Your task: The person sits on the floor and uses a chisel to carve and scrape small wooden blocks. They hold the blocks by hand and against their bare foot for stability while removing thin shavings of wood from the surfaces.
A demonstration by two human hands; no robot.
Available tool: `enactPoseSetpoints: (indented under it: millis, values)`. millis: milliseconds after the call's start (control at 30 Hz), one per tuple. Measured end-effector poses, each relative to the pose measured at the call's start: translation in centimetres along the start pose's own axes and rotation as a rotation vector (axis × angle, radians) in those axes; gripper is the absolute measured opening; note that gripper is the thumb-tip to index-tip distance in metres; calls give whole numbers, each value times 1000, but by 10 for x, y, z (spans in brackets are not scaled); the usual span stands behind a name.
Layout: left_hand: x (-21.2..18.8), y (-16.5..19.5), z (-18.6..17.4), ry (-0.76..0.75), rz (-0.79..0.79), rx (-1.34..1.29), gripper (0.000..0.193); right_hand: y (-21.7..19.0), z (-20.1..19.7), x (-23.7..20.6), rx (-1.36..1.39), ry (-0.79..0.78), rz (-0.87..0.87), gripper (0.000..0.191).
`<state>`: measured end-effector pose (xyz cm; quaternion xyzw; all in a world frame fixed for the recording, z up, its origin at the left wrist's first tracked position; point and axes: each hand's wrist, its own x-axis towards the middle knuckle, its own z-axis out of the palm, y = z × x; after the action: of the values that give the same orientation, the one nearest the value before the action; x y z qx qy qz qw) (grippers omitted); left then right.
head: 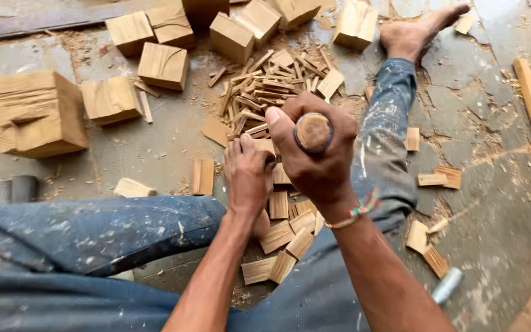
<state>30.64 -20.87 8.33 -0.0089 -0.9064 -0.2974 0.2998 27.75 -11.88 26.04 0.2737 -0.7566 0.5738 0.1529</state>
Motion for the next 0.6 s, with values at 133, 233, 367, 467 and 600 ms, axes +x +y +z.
enactPoseSetpoints:
  millis: [133, 233, 367, 467, 600]
  values:
    - [-3, 2, -1, -134, -123, -57, 13, 19, -3, -28, -116, -3, 60, 23]
    - [5, -1, -1, -77, -65, -83, 18, 36, 9, -32, -552, 59, -334, 12]
    - [9, -12, 5, -89, -155, -114, 20, 35, -12, -39, -769, -94, -389, 9]
    - [-6, -21, 14, -252, -263, -194, 14, 29, -36, -32, 268, 136, 220, 23]
    - [-14, -37, 38, -151, -235, -151, 17, 27, -61, -17, 220, 118, 198, 33]
